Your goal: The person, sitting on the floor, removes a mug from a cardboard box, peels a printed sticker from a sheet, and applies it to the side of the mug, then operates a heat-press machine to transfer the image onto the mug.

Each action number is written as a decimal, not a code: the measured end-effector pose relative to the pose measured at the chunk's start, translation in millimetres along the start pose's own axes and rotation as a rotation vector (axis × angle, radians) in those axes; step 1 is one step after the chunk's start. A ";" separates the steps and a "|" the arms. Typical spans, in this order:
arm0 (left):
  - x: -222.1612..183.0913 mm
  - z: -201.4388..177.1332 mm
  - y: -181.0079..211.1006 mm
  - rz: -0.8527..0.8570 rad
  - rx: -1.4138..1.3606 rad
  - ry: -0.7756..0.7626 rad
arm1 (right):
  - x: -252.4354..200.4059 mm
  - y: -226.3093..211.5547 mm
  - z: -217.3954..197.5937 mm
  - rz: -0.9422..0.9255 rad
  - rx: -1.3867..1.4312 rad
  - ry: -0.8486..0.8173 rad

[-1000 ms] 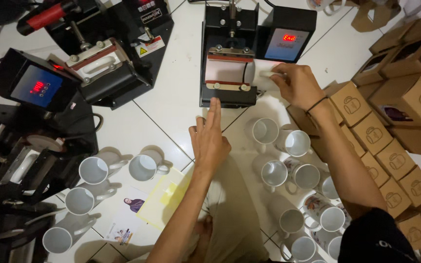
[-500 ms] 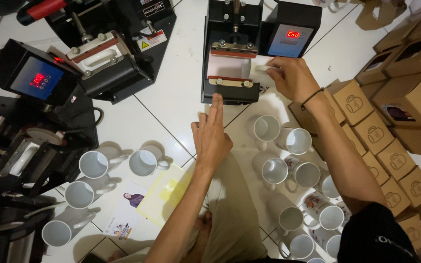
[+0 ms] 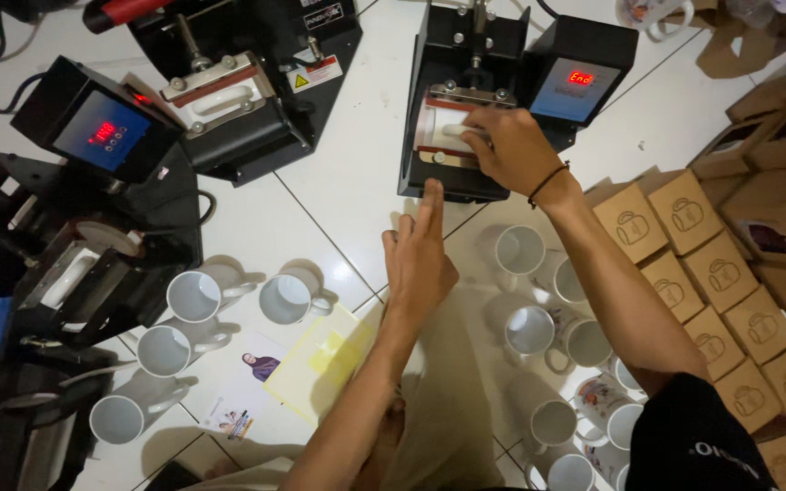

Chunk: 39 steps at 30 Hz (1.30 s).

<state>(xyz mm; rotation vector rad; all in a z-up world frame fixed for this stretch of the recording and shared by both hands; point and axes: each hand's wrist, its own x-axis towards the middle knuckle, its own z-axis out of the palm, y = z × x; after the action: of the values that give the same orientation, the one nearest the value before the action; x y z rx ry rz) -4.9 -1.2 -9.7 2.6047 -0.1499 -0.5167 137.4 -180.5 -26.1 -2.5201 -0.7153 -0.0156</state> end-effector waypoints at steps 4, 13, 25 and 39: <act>1.1 -1.9 1.6 -0.014 -0.041 0.001 | 6.2 -12.0 0.3 0.024 0.058 -0.046; 3.1 2.3 0.1 -0.019 0.011 -0.019 | 4.0 -4.2 -3.7 0.053 -0.002 -0.087; 2.8 14.7 -3.8 0.017 -0.014 0.093 | 7.3 -9.7 0.7 0.075 0.072 -0.092; 35.2 59.0 -35.2 0.160 0.007 0.435 | 176.3 124.6 -56.2 0.428 0.700 0.100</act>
<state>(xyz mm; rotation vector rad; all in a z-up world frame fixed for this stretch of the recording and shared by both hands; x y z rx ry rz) 5.4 -2.6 -86.2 2.6135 -0.2117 0.1104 357.7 -212.3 -10.8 -1.9226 -0.0882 0.2191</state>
